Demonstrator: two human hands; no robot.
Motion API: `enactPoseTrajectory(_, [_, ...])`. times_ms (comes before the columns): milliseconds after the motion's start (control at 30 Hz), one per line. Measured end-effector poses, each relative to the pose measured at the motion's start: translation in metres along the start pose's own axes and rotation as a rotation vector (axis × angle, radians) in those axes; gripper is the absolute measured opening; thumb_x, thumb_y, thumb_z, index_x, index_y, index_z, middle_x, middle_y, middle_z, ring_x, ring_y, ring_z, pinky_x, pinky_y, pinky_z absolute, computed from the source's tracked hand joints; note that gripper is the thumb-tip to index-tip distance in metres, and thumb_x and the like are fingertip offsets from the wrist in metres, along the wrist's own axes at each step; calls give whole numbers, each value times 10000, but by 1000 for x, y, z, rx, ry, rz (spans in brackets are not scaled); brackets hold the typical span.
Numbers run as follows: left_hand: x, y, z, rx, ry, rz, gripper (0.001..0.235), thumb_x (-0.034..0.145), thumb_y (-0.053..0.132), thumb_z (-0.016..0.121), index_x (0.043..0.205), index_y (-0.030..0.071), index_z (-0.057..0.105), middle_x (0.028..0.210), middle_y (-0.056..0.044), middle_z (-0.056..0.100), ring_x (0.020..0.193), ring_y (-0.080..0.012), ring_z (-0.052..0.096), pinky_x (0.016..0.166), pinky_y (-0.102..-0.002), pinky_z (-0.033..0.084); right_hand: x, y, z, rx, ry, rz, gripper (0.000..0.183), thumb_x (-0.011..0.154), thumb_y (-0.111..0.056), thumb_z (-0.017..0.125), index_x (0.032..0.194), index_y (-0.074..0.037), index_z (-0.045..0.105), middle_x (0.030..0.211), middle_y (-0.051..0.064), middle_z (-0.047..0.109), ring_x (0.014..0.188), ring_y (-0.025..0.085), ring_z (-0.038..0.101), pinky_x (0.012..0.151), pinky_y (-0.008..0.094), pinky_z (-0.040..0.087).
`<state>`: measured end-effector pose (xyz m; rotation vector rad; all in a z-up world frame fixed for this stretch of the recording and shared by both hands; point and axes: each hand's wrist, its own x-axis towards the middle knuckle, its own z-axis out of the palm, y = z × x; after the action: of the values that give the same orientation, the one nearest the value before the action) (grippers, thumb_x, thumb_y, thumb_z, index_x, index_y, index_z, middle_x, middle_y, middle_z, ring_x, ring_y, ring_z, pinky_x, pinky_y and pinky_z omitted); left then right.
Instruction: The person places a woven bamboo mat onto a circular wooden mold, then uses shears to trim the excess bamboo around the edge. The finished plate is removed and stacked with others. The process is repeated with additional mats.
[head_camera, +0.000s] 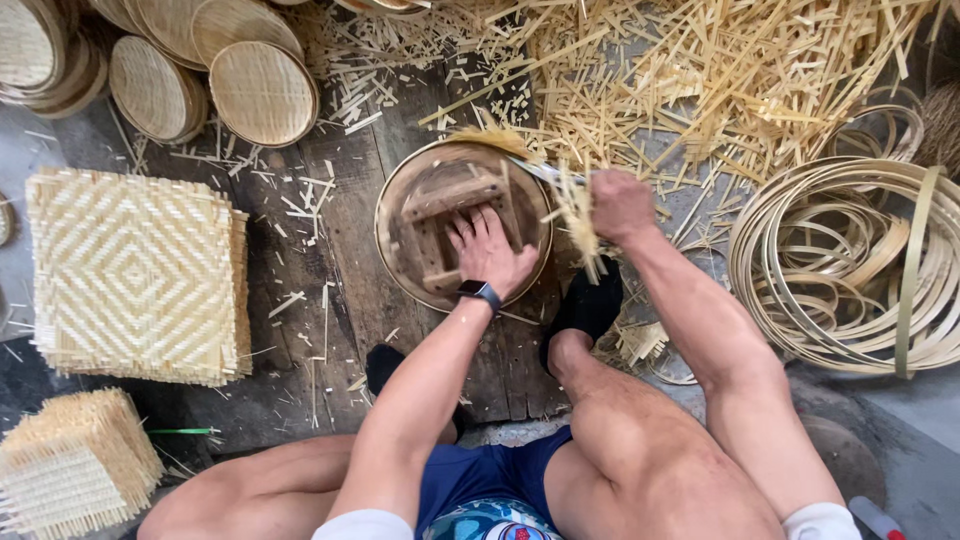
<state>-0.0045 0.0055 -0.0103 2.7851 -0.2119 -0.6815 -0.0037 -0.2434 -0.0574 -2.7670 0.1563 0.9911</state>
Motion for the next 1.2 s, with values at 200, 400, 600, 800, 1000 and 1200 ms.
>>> enactPoseTrajectory(200, [-7, -6, -5, 45, -37, 152, 1062, 704, 507, 701, 1487, -95, 310, 1532, -329, 353, 1446, -563, 222, 1219, -641, 100, -7, 12, 15, -203, 733, -262, 173, 889, -161, 503, 961, -35, 597, 867, 127, 664, 766, 233, 655, 690, 356, 569])
enactPoseTrajectory(400, [-2, -14, -13, 98, -204, 184, 1098, 732, 569, 704, 1494, -102, 287, 1520, -346, 329, 1421, -563, 233, 1193, -670, 83, 17, 3, 26, -26, 555, -192, 118, 870, 25, 518, 933, -36, 598, 832, 125, 655, 766, 246, 663, 597, 386, 524])
enactPoseTrajectory(600, [-15, -24, -23, 150, -95, 393, 1087, 690, 496, 732, 1497, -101, 314, 1551, -312, 355, 1454, -567, 240, 1224, -629, 119, -11, 28, 20, -10, 564, -228, 102, 896, -139, 646, 893, -47, 602, 789, 125, 638, 704, 249, 622, 602, 393, 541])
enactPoseTrajectory(800, [-12, -24, -30, 173, -178, 386, 1081, 714, 501, 728, 1509, -102, 311, 1555, -314, 350, 1454, -561, 240, 1234, -625, 113, 20, -2, 13, -175, 568, -181, 208, 665, -123, 642, 869, -89, 618, 826, 81, 618, 744, 195, 614, 645, 323, 562])
enactPoseTrajectory(1000, [-16, -43, -44, 219, -259, 552, 1030, 686, 466, 737, 1496, -45, 357, 1554, -269, 385, 1491, -493, 248, 1253, -569, 114, -14, 33, 11, -77, 120, -6, 427, 1099, -481, 517, 992, -78, 608, 932, 89, 637, 815, 213, 624, 733, 391, 560])
enactPoseTrajectory(1200, [-15, -39, -51, 240, -290, 549, 1034, 690, 470, 741, 1488, -61, 353, 1541, -284, 376, 1481, -502, 241, 1248, -565, 94, 6, 13, 8, -238, 669, -287, 561, 675, -556, 749, 759, -19, 612, 667, 99, 571, 623, 222, 572, 538, 327, 544])
